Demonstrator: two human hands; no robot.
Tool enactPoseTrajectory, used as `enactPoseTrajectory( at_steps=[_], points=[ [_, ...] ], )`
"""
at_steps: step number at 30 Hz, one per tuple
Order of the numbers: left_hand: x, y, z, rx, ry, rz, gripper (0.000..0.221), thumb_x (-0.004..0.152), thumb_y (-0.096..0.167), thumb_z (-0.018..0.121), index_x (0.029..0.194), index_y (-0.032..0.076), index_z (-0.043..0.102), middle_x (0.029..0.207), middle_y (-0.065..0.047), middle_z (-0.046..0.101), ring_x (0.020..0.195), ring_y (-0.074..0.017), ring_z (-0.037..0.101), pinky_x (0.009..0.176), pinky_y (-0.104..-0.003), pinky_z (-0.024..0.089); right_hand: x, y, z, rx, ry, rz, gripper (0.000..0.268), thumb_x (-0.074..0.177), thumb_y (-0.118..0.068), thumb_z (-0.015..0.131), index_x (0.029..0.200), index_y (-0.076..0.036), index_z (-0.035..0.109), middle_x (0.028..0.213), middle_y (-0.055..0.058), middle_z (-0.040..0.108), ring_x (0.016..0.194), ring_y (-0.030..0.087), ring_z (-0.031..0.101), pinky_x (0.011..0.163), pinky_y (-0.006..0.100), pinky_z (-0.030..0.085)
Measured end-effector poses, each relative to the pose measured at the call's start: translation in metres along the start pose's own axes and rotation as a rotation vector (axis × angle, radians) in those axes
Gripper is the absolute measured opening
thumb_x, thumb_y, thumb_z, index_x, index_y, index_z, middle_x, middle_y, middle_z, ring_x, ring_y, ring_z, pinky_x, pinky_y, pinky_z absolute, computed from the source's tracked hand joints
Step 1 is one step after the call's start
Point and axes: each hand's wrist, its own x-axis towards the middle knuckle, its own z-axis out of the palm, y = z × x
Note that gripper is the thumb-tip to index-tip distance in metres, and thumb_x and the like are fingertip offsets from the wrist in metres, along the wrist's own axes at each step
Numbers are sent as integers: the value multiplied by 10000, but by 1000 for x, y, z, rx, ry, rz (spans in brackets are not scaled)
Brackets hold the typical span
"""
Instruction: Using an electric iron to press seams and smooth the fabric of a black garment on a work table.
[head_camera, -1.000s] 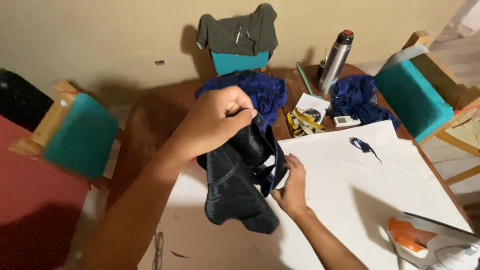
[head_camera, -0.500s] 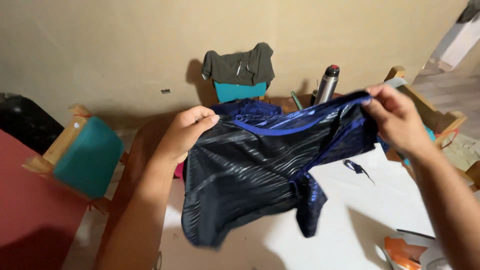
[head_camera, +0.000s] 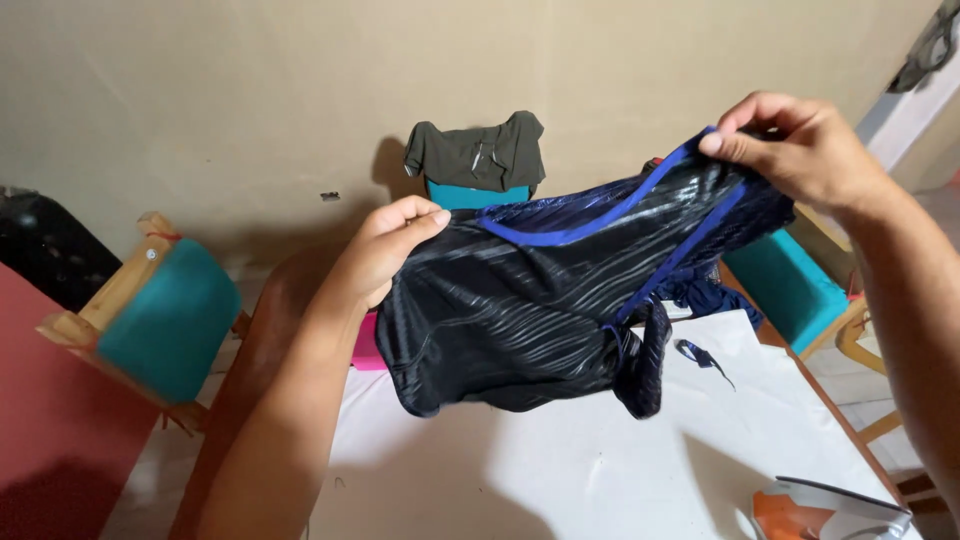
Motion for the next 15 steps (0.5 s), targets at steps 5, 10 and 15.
enactPoseTrajectory(
  at_steps=[5,10,15],
  points=[
    [-1,7,-3,17,-9,56,123,970,248,639,910,141,650,864,96,565,880,-19,487,878,-205,386,17,19,-19,65,49,-189,87,1094,-165,673,1072,-115,606,927,15,655,779,52,605,697,170,533],
    [-4,20,-9,-71,-103,3,99,965,202,644,950,104,643,847,35,614,803,-52,563,782,-213,454,27,25,-33,-66,69,-263,121,1176,-153,652,1115,-85,573,926,27,595,799,73,543,670,208,464],
    [-6,27,-10,50,-143,-80,312,867,210,717,1136,63,659,942,-9,624,885,-71,587,842,-210,457,29,17,-35,-69,126,-214,139,1174,-149,690,1174,-136,551,974,-20,597,869,23,559,737,155,452]
  ],
)
